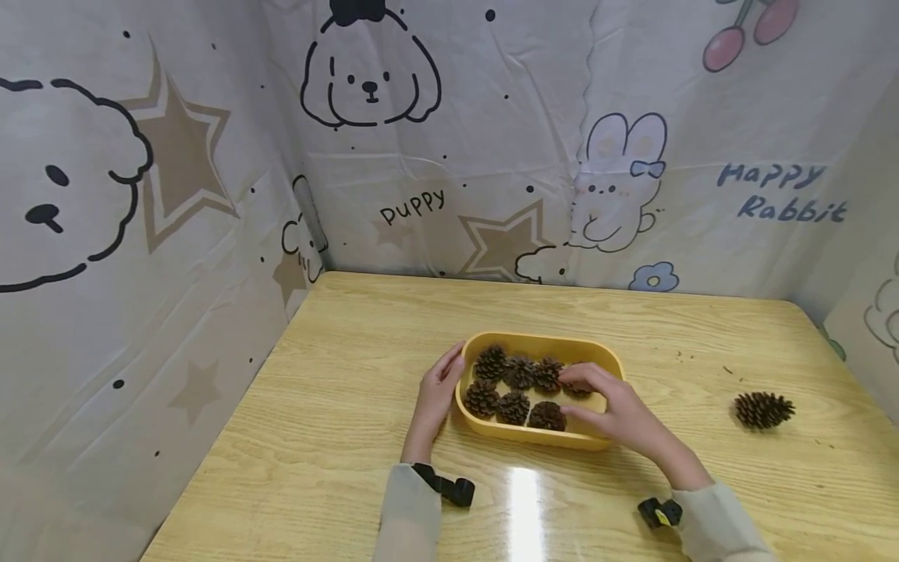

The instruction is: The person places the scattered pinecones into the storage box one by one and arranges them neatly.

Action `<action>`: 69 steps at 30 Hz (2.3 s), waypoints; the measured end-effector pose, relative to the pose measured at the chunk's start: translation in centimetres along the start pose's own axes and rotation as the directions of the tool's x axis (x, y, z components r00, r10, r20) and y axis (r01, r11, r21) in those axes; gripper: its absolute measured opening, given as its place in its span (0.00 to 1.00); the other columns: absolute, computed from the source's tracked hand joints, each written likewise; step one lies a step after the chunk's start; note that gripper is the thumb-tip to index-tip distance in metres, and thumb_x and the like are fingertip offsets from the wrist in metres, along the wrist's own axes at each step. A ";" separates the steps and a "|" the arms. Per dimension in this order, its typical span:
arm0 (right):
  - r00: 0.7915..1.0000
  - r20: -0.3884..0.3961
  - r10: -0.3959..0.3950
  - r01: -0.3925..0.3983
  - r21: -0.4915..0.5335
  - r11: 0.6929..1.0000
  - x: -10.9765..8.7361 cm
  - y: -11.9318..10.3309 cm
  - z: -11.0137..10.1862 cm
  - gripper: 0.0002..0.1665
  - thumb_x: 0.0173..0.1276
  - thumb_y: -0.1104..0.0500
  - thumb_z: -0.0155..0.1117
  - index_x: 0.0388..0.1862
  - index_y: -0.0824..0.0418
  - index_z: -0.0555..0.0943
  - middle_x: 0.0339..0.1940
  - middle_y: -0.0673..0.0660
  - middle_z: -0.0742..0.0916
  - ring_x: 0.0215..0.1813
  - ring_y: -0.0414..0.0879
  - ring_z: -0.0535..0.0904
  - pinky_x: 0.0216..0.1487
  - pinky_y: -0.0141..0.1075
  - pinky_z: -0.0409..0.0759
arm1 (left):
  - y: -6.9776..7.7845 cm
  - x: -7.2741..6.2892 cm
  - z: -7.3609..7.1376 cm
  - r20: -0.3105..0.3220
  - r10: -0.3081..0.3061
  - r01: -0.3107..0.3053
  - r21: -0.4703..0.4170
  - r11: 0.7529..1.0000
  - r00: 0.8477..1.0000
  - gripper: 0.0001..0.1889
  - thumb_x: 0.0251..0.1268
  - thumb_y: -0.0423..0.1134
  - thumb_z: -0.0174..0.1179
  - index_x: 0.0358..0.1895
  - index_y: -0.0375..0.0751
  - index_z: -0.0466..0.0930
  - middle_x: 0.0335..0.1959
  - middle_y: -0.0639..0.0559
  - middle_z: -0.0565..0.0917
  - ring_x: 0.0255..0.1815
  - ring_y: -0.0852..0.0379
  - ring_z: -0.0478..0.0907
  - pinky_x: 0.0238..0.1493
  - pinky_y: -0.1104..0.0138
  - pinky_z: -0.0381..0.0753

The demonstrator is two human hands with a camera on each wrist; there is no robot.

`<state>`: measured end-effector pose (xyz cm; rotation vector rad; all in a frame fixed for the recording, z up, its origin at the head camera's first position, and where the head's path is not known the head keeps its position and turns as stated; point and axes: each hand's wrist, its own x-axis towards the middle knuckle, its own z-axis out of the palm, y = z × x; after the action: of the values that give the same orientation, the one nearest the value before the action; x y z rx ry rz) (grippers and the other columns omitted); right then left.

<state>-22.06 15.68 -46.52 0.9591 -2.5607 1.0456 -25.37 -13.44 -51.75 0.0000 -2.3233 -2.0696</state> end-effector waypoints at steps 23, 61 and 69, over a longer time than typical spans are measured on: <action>0.875 -0.421 0.240 -0.207 0.125 0.970 -6.1 3.1 -5.2 0.30 0.59 0.77 0.67 0.61 0.67 0.74 0.59 0.39 0.76 0.59 0.23 0.72 0.57 0.11 0.71 | -0.3 0.1 0.0 0.002 0.015 -0.015 0.006 1.000 1.000 0.25 0.74 0.54 0.51 0.70 0.55 0.70 0.71 0.51 0.72 0.73 0.50 0.68 0.74 0.54 0.68; 0.122 -0.332 0.935 -0.766 0.567 0.301 -12.3 9.2 -10.3 0.44 0.67 0.41 0.62 0.78 0.39 0.55 0.77 0.40 0.62 0.73 0.36 0.66 0.32 0.09 0.67 | 3.2 -1.7 -0.4 0.029 0.002 -0.002 -0.013 1.000 1.000 0.23 0.77 0.44 0.49 0.71 0.43 0.68 0.72 0.44 0.71 0.74 0.45 0.66 0.73 0.53 0.68; 0.178 -0.287 0.941 -0.842 0.450 0.297 -12.1 9.9 -10.3 0.41 0.70 0.40 0.56 0.79 0.39 0.54 0.82 0.51 0.56 0.80 0.54 0.57 0.33 0.12 0.67 | 3.1 -1.5 -0.3 0.025 0.014 -0.013 -0.022 1.000 1.000 0.23 0.77 0.43 0.49 0.71 0.41 0.69 0.71 0.42 0.71 0.73 0.44 0.67 0.73 0.52 0.69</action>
<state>-19.62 34.01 -49.49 -1.0342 -2.3824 1.5064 -23.79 -13.35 -48.69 -0.0428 -2.3088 -2.1006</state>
